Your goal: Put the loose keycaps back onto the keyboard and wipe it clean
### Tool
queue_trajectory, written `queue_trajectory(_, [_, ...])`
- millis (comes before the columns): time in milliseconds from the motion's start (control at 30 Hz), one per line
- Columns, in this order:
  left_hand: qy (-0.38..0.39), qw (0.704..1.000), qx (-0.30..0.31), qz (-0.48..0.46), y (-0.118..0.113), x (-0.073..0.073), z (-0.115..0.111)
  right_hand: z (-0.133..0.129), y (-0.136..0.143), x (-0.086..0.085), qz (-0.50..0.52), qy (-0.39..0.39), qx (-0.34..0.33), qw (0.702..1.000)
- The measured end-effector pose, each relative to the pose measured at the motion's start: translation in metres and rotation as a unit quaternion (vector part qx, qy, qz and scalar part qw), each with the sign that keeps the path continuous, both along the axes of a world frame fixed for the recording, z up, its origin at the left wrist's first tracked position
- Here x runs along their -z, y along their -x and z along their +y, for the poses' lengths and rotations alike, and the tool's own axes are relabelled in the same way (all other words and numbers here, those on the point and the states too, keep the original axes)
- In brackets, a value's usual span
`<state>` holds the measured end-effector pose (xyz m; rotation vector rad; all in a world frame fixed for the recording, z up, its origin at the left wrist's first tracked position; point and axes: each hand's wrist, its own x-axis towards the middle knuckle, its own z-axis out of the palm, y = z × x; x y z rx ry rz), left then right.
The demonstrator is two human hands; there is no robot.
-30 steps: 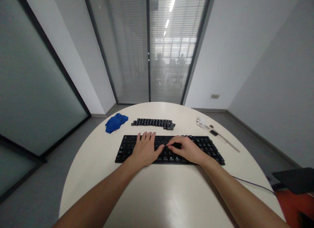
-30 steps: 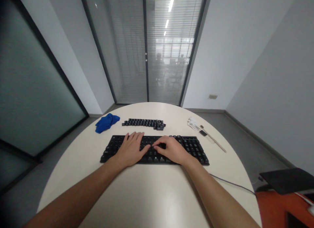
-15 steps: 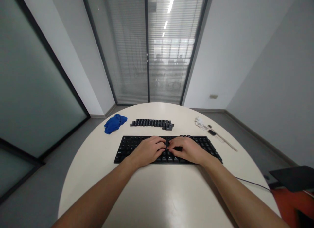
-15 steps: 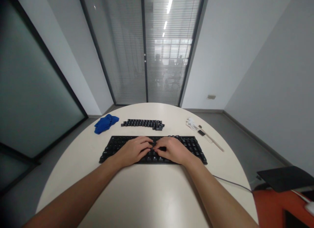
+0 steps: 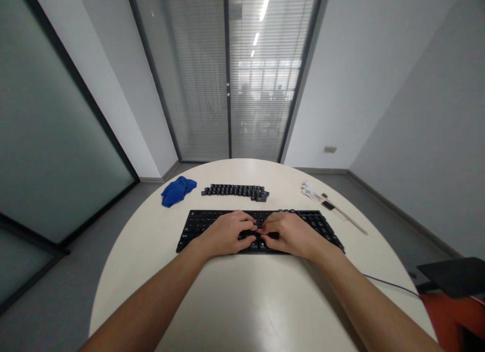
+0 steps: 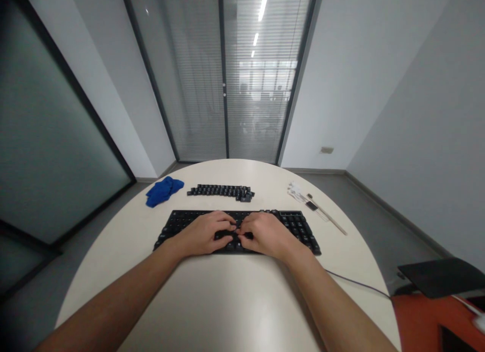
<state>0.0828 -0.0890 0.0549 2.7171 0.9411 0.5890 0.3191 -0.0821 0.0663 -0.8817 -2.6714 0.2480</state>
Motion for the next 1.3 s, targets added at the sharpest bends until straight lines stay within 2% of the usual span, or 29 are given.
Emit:
queue_trajectory(400, [0.008, 1.0, -0.001, -0.006, 0.004, -0.004, 0.0, -0.004, 0.007, -0.006, -0.024, -0.025, 0.014, 0.999])
queue_trajectory(633, [-0.007, 1.0, 0.019, -0.001, 0.005, 0.001, 0.004, -0.015, 0.019, -0.01, -0.058, -0.023, 0.073, 0.995])
queue_trajectory(900, [-0.022, 1.0, 0.017, -0.009, 0.003, 0.005, 0.002, -0.008, 0.012, 0.001, -0.019, -0.012, 0.053, 0.998])
queue_trajectory(1067, [-0.025, 0.999, 0.015, -0.018, 0.003, 0.007, 0.002, -0.002, 0.012, 0.012, 0.023, -0.029, 0.107, 0.994])
queue_trajectory(1300, [-0.038, 0.999, 0.012, -0.033, 0.005, 0.012, 0.004, 0.023, -0.001, 0.028, 0.07, -0.056, 0.248, 0.965])
